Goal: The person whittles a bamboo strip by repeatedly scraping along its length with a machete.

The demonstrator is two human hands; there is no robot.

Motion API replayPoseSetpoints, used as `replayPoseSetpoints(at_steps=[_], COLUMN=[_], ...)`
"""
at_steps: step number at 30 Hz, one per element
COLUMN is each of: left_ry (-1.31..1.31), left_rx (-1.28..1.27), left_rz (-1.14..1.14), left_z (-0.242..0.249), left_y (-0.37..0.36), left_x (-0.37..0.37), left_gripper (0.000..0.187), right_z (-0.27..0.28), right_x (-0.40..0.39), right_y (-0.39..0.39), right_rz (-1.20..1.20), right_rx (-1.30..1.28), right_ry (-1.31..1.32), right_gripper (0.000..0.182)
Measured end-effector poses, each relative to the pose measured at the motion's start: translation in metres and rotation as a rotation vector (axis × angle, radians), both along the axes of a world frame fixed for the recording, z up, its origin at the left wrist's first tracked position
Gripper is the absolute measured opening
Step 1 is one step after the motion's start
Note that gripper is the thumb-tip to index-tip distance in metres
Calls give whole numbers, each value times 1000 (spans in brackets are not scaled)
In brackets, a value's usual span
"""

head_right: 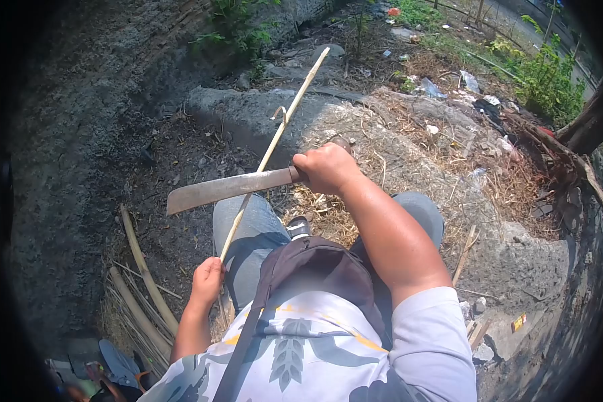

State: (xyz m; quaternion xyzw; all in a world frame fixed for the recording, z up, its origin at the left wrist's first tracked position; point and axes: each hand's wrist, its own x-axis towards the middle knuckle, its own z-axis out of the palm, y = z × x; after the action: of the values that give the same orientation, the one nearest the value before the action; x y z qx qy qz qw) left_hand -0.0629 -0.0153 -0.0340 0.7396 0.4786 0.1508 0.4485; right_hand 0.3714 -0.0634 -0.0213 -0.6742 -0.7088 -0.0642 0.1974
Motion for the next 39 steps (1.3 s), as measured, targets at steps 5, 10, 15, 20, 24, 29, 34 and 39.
replayPoseSetpoints(at_steps=[5, 10, 15, 20, 24, 29, 34, 39], left_ry=[81, 101, 64, 45, 32, 28, 63, 145], left_rx=[93, 133, 84, 89, 70, 43, 130, 204], left_rz=[14, 25, 33, 42, 46, 62, 6, -46], left_z=[12, 13, -2, -2, 0, 6, 12, 33], left_y=[0, -6, -5, -3, -3, -6, 2, 7], left_x=[-15, -24, -34, -36, -38, -18, -18, -39], left_gripper=[42, 41, 41, 40, 41, 41, 41, 42], right_z=[-5, 1, 3, 5, -3, 17, 15, 7], right_x=[25, 37, 33, 33, 32, 10, 13, 58], right_y=[-2, -6, -10, -6, -4, -14, -11, -12], right_rz=[-226, -463, -432, -402, -319, -123, -57, -481], right_rx=[11, -115, -98, -83, -96, -106, -48, -87], right_ry=[81, 279, 256, 290, 398, 249, 11, 330], right_gripper=[17, 17, 16, 16, 17, 18, 16, 14])
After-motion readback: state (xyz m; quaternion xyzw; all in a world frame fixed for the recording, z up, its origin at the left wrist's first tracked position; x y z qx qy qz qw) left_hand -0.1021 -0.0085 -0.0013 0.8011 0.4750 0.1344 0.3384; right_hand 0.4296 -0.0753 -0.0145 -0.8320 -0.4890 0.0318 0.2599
